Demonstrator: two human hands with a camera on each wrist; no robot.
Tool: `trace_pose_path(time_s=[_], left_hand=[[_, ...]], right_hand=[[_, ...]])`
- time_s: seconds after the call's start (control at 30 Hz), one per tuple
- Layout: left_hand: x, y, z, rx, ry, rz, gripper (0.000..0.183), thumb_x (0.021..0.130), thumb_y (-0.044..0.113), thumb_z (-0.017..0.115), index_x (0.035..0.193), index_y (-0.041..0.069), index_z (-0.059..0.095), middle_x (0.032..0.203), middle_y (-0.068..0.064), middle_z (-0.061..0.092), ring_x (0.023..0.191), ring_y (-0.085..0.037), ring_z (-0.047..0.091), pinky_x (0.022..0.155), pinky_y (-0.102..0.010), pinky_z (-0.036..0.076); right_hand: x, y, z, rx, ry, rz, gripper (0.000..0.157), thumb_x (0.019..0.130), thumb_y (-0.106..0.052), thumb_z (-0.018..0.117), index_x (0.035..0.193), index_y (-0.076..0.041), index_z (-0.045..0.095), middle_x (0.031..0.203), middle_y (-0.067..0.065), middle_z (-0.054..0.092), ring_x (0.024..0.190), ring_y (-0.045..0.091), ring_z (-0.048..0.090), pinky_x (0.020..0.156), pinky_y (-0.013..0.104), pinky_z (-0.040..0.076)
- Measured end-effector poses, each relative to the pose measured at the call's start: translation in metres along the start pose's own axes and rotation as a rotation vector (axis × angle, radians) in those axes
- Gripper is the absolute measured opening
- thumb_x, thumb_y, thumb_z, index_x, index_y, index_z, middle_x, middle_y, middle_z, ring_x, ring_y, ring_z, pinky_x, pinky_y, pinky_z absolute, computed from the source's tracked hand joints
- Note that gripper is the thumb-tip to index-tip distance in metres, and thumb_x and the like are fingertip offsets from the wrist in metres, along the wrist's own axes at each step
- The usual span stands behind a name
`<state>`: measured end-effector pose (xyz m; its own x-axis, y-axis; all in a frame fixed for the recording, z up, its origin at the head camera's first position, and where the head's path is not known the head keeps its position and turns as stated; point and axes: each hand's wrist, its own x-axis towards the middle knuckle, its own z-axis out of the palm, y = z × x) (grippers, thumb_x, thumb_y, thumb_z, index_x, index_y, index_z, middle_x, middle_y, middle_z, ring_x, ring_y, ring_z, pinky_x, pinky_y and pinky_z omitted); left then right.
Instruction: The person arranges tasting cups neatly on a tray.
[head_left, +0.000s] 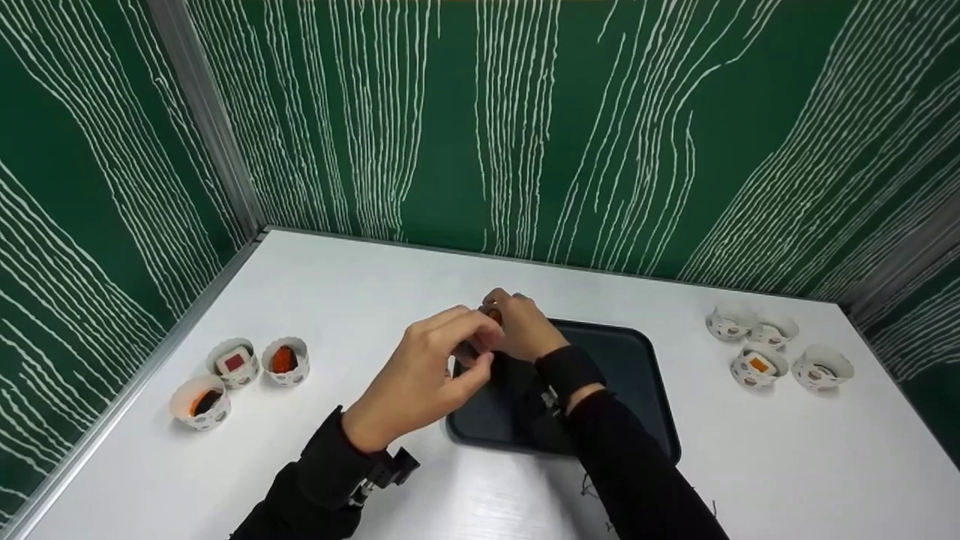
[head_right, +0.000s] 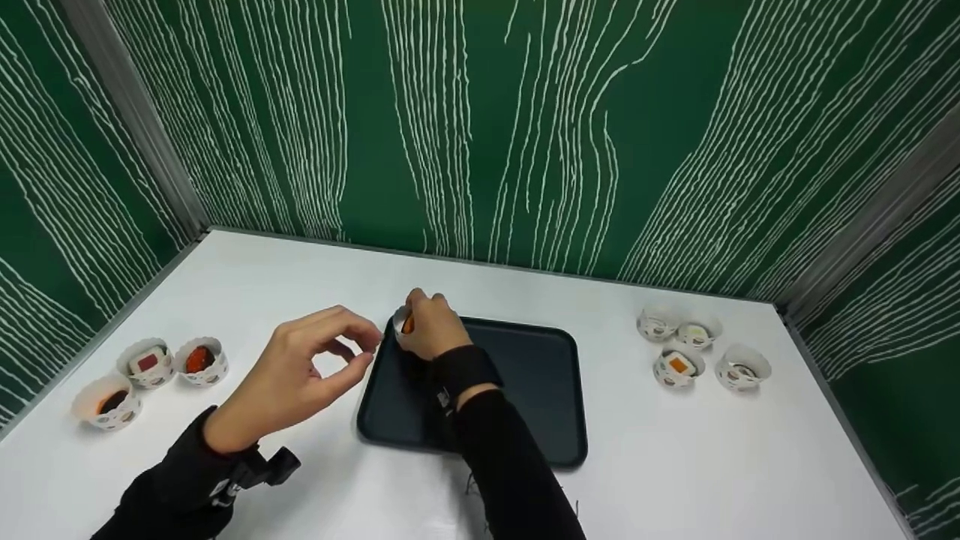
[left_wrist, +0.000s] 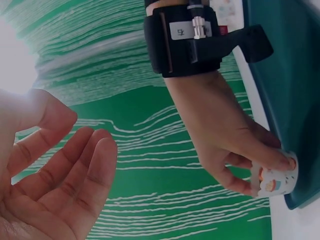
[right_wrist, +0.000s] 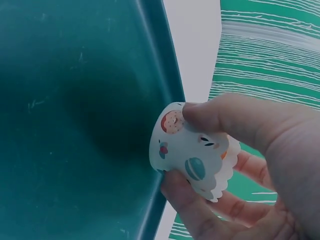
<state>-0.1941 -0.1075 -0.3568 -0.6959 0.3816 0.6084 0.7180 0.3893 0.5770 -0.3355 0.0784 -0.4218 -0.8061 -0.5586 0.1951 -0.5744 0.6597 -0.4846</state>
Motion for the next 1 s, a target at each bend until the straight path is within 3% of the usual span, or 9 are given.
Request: trace_pose_path(time_s=[0.2, 0.43, 0.57, 0.8, 1.0], left_hand=[[0.0033, -0.0003, 0.0029, -0.003, 0.002, 0.022, 0.017, 0.098, -0.001, 0.067, 0.112, 0.008, 0.072, 0.109, -0.004, 0.072, 0.092, -0.011, 0.07, 0.077, -0.023, 0.061], [0.0071, 0.001, 0.0079, -0.013, -0.026, 0.024, 0.018, 0.099, 0.0, 0.066, 0.114, 0.007, 0.072, 0.11, -0.005, 0.072, 0.094, -0.011, 0.071, 0.079, -0.023, 0.061], [0.0068, 0.0011, 0.0076, -0.018, -0.02, 0.018, 0.019, 0.097, -0.002, 0.067, 0.113, 0.007, 0.073, 0.109, -0.005, 0.072, 0.093, -0.011, 0.071, 0.078, -0.022, 0.061], [0.0017, 0.0012, 0.0055, -0.005, -0.01, 0.0, 0.017, 0.098, 0.0, 0.068, 0.112, 0.008, 0.073, 0.109, -0.003, 0.072, 0.091, -0.01, 0.07, 0.078, -0.023, 0.061], [-0.0001, 0.0004, 0.0023, 0.005, 0.002, 0.0, 0.018, 0.098, -0.001, 0.068, 0.112, 0.009, 0.073, 0.11, -0.003, 0.072, 0.091, -0.01, 0.071, 0.078, -0.023, 0.061]], right_hand=[[-0.001, 0.0033, 0.0005, -0.018, 0.007, 0.027, 0.038, 0.099, -0.015, 0.072, 0.13, 0.006, 0.065, 0.121, 0.024, 0.074, 0.111, 0.044, 0.066, 0.099, 0.055, 0.057], [-0.0026, 0.0077, -0.0009, -0.098, 0.007, 0.001, 0.026, 0.1, -0.008, 0.065, 0.122, 0.0, 0.076, 0.139, 0.027, 0.066, 0.122, 0.051, 0.064, 0.109, 0.061, 0.052], [-0.0005, 0.006, 0.0001, -0.075, 0.0, 0.024, 0.028, 0.101, -0.009, 0.064, 0.127, 0.0, 0.073, 0.145, 0.028, 0.061, 0.125, 0.051, 0.061, 0.108, 0.061, 0.052], [0.0019, 0.0026, 0.0038, -0.012, 0.023, 0.118, 0.055, 0.1, -0.013, 0.07, 0.148, 0.006, 0.053, 0.129, 0.032, 0.068, 0.119, 0.049, 0.064, 0.1, 0.057, 0.057], [0.0025, -0.0019, 0.0037, 0.0, 0.027, 0.138, 0.061, 0.099, -0.017, 0.075, 0.151, 0.004, 0.051, 0.132, 0.032, 0.066, 0.121, 0.047, 0.064, 0.102, 0.056, 0.056]])
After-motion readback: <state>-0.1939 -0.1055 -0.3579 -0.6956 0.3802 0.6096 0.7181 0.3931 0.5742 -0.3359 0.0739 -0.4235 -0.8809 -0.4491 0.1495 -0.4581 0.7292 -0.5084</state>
